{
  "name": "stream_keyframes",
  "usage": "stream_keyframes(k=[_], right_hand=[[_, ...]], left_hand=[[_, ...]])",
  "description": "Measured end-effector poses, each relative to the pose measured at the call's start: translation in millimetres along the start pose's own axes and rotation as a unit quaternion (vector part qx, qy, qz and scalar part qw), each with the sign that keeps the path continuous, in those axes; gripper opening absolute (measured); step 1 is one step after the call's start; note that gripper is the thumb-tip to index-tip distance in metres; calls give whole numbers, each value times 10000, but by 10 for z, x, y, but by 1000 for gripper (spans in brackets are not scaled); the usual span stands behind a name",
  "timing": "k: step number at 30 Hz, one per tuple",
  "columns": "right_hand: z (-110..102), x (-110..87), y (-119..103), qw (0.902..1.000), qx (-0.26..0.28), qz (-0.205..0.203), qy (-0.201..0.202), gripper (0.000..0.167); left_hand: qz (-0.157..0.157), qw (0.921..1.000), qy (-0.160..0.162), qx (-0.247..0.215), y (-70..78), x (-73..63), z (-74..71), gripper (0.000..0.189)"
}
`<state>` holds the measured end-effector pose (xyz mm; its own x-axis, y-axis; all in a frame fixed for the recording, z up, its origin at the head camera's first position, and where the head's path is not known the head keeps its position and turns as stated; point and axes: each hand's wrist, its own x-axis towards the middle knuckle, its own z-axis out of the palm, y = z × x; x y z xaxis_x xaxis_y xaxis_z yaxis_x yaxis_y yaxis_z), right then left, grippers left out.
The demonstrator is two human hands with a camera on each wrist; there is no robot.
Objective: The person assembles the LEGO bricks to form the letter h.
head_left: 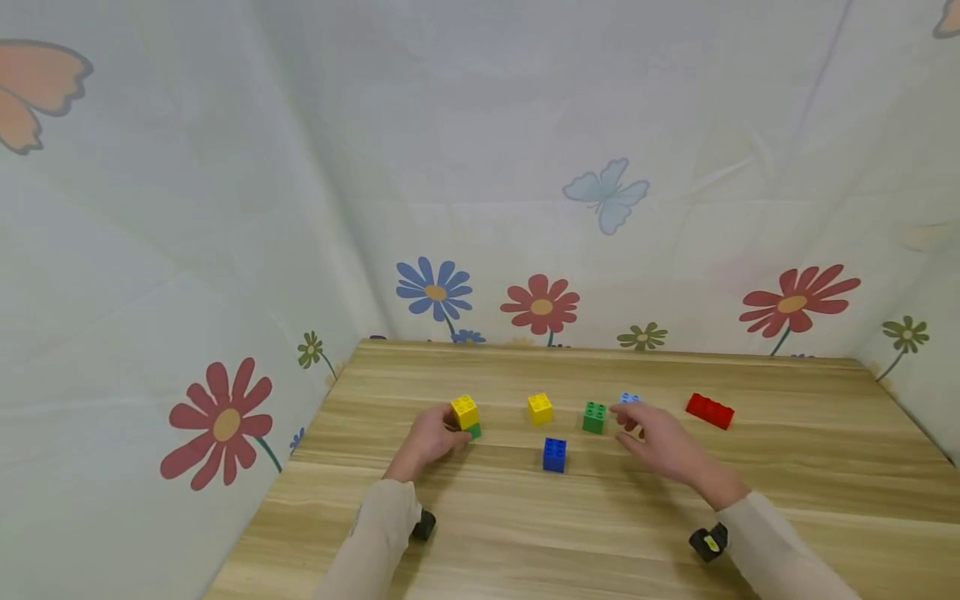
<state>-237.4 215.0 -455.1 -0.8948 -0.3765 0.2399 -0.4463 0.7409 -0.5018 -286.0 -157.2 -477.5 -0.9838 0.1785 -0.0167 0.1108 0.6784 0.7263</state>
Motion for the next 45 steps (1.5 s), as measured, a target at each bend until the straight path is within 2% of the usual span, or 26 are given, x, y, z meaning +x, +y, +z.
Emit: stream_keyframes(k=[9, 15, 29, 33, 41, 45], right_hand=[[-21, -36, 55, 10000, 30, -16, -38, 38], [-21, -46, 44, 9999, 38, -4, -110, 37], [-35, -56, 126, 9997, 107, -28, 201, 31], [-60, -53, 173, 9995, 124, 91, 269, 30], [-138, -41, 262, 9994, 32, 283, 216, 33], [-165, -31, 277, 9990, 28, 428, 105, 36]], left_hand=[[-295, 9992, 202, 194, -29, 82, -8, 43], [-188, 9993, 213, 253, -76, 103, -25, 43], [-33, 9983, 382, 444, -84, -121, -86, 31], [127, 9979, 267, 579, -80, -199, -65, 25], [772, 9937, -38, 816, 19, -287, 43, 20], [796, 9929, -283, 838, 100, -303, 96, 22]])
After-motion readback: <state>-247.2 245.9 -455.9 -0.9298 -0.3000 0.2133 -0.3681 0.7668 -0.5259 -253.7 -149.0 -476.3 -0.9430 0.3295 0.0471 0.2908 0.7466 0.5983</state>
